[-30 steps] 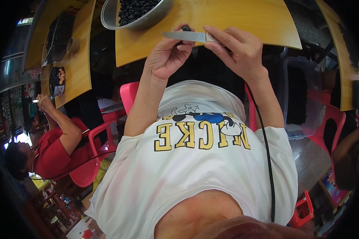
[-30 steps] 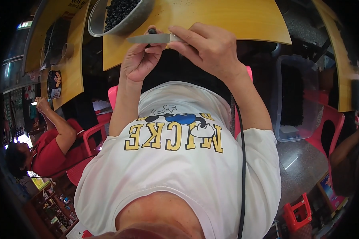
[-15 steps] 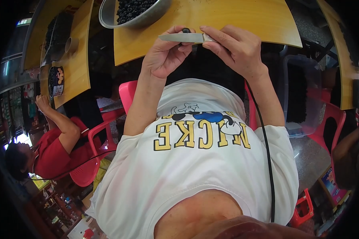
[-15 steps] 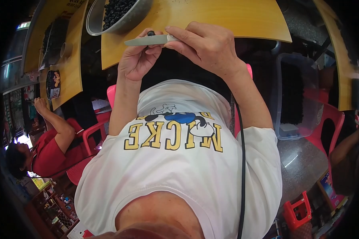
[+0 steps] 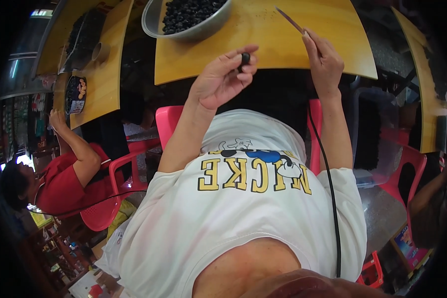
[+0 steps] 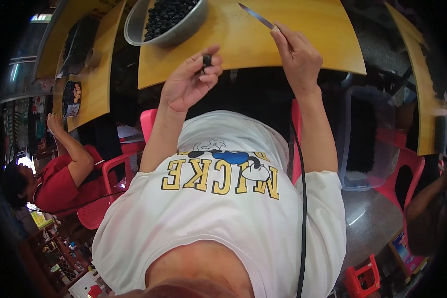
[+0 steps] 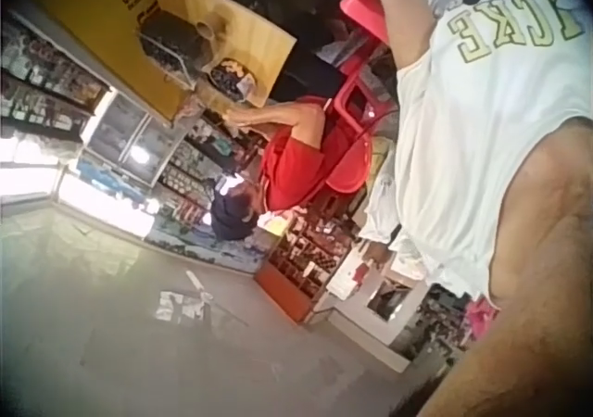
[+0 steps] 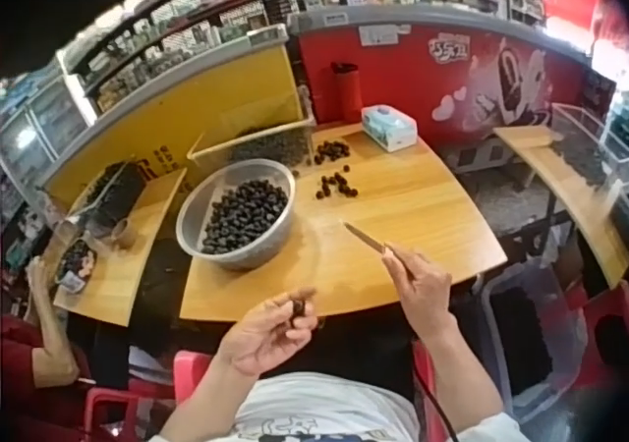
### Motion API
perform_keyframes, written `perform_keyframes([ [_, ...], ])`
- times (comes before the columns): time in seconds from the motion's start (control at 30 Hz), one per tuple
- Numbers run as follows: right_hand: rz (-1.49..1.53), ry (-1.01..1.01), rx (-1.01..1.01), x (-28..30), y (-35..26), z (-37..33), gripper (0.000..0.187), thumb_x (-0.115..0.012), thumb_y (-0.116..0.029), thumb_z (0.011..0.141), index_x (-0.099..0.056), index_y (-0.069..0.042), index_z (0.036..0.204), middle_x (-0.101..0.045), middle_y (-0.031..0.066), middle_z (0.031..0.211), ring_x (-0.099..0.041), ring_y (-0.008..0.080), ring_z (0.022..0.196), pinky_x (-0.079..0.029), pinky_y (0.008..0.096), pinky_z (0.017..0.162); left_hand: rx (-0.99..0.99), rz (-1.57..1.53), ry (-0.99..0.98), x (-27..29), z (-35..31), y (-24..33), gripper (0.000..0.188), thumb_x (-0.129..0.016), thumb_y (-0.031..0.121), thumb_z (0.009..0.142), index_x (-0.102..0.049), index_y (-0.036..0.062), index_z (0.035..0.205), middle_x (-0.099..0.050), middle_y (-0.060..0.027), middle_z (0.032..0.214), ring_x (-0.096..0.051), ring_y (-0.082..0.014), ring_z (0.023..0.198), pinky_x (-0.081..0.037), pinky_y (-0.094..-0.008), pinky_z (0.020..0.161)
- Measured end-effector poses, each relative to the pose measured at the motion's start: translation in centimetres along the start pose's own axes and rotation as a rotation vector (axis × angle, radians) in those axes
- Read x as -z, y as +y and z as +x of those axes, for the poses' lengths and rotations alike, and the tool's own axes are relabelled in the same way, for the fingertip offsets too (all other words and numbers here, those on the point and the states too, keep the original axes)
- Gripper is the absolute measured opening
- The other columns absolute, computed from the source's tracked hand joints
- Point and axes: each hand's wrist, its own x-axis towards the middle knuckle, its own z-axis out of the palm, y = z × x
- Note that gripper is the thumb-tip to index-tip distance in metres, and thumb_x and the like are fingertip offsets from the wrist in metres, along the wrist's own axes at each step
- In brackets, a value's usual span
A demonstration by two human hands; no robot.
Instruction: Trimming or pitting small black fruits using a knife and placing them in a separate pile.
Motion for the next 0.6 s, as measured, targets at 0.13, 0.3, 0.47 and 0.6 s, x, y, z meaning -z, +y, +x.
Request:
perform_keyframes([
  [0.13,0.086,0.033,-0.028,0.1,-0.1,0.5,0.022,-0.062,-0.018,0.090,-0.068,-0.002,0.103,-0.066,0.0086,0.079,-0.059,0.0116,0.068,-0.045,0.0229,0.063,0.039,-0.025,-0.029,-0.2,-0.2,0.1,0.024,-0.051,0.003,0.093,-0.048,-0.0039,0.116,-0.049,-0.0127,0.102,-0.045,-0.0129,0.080,-0.044,-0.0182,0.061],
  [0.3,0.052,-0.009,-0.064,0.4,-0.5,0.7,0.022,-0.062,-0.017,0.090,-0.068,0.000,0.102,-0.067,0.0106,0.084,-0.062,0.0156,0.072,-0.047,0.0245,0.066,-0.022,0.060,-0.046,-0.5,-0.7,0.9,0.013,-0.049,0.004,0.094,-0.051,0.0012,0.106,-0.050,-0.0089,0.089,-0.045,-0.0099,0.064,-0.041,-0.0173,0.050],
  [0.47,0.071,0.020,-0.031,0.7,-0.5,0.4,0.022,-0.062,-0.018,0.090,-0.067,0.000,0.101,-0.064,0.0107,0.077,-0.059,0.0166,0.066,-0.045,0.0263,0.061,-0.007,0.202,-0.100,-2.3,-0.3,5.6,0.013,-0.047,0.010,0.095,-0.053,0.0059,0.106,-0.047,-0.0053,0.083,-0.039,-0.0084,0.055,-0.032,-0.0164,0.045],
  [0.6,0.089,-0.023,-0.039,0.6,-1.0,0.1,0.021,-0.062,-0.018,0.090,-0.067,0.000,0.100,-0.058,0.0081,0.069,-0.053,0.0149,0.060,-0.042,0.0273,0.056,-0.095,0.450,-0.031,-3.6,4.9,15.4,0.020,-0.056,0.008,0.089,-0.049,0.0046,0.108,-0.048,-0.0015,0.071,-0.044,-0.0109,0.054,-0.042,-0.0240,0.054],
])
